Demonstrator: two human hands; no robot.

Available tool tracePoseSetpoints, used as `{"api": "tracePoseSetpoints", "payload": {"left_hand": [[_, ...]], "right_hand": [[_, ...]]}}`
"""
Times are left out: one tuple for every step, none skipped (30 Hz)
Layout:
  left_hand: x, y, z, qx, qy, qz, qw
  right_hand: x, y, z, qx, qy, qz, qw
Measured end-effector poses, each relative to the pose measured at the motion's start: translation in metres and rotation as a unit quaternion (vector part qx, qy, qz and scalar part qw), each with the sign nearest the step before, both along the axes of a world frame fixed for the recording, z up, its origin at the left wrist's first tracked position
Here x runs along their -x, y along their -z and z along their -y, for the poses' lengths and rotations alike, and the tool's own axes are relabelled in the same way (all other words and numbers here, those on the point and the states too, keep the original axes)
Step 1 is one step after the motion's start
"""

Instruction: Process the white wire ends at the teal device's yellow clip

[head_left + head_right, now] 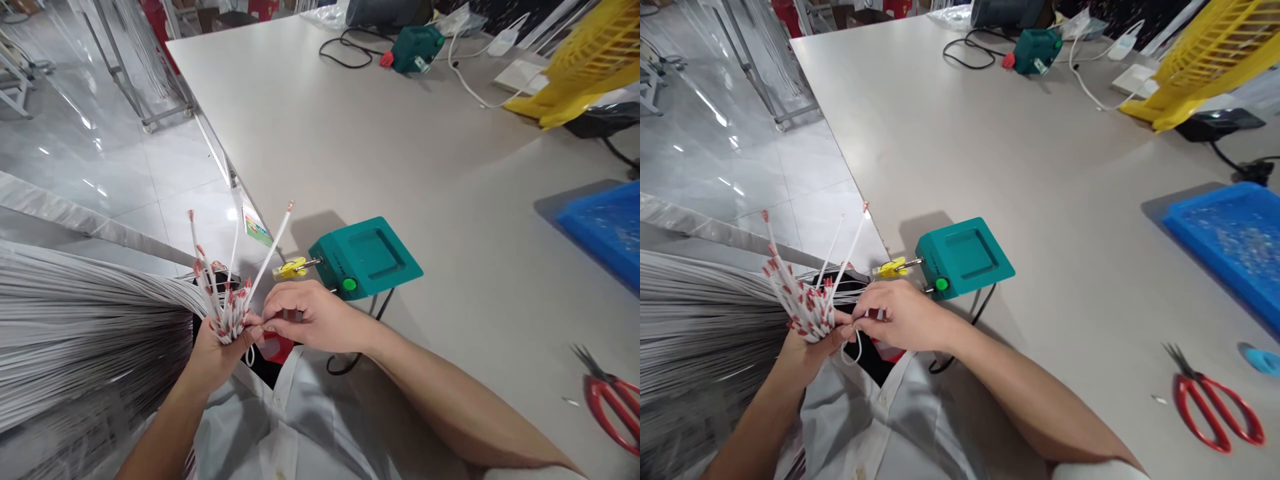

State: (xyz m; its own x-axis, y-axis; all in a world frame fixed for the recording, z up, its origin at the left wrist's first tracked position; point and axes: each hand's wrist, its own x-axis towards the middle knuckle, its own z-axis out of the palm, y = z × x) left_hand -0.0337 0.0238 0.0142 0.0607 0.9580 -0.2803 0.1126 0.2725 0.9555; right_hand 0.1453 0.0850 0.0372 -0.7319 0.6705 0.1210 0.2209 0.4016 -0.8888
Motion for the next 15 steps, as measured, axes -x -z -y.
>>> {"api": "tracePoseSetpoints", "payload": {"left_hand": [[0.000, 0.002, 0.000, 0.001, -0.013, 0.010, 1.000], [0.001, 0.004, 0.001, 0.004, -0.026, 0.024, 0.999], [0.001, 0.007, 0.001, 0.009, -0.038, 0.043, 0.998], [0.002, 0.009, 0.002, 0.018, -0.047, 0.064, 0.997], [0.002, 0.011, 0.002, 0.027, -0.054, 0.086, 0.994], [0.002, 0.012, 0.003, 0.036, -0.062, 0.106, 0.992], [0.002, 0.013, 0.003, 0.043, -0.070, 0.123, 0.989], [0.001, 0.013, 0.003, 0.047, -0.080, 0.138, 0.986], [0.001, 0.012, 0.003, 0.050, -0.093, 0.152, 0.983], [0.000, 0.012, 0.003, 0.053, -0.105, 0.163, 0.979], [-0.001, 0.011, 0.003, 0.056, -0.114, 0.173, 0.977], [-0.002, 0.011, 0.003, 0.060, -0.118, 0.182, 0.974], [-0.003, 0.011, 0.003, 0.064, -0.121, 0.190, 0.972], [-0.004, 0.012, 0.003, 0.066, -0.122, 0.200, 0.970], [-0.005, 0.013, 0.003, 0.068, -0.122, 0.209, 0.968]], "right_hand": [[0.000, 0.001, -0.001, 0.005, 0.000, -0.008, 1.000], [0.000, 0.002, -0.001, 0.011, 0.000, -0.019, 1.000], [0.001, 0.004, -0.001, 0.022, 0.001, -0.035, 0.999], [0.002, 0.005, -0.001, 0.038, 0.005, -0.054, 0.998], [0.003, 0.007, 0.000, 0.060, 0.013, -0.077, 0.995], [0.005, 0.009, 0.002, 0.090, 0.027, -0.103, 0.990], [0.008, 0.011, 0.004, 0.128, 0.044, -0.131, 0.982], [0.011, 0.013, 0.006, 0.170, 0.061, -0.161, 0.970], [0.014, 0.015, 0.009, 0.215, 0.076, -0.189, 0.955], [0.017, 0.016, 0.012, 0.259, 0.089, -0.214, 0.938], [0.020, 0.018, 0.014, 0.300, 0.098, -0.233, 0.920], [0.023, 0.020, 0.016, 0.335, 0.105, -0.247, 0.904], [0.025, 0.022, 0.018, 0.363, 0.109, -0.256, 0.889], [0.026, 0.024, 0.019, 0.385, 0.113, -0.260, 0.878], [0.027, 0.026, 0.020, 0.403, 0.117, -0.261, 0.869]]}}
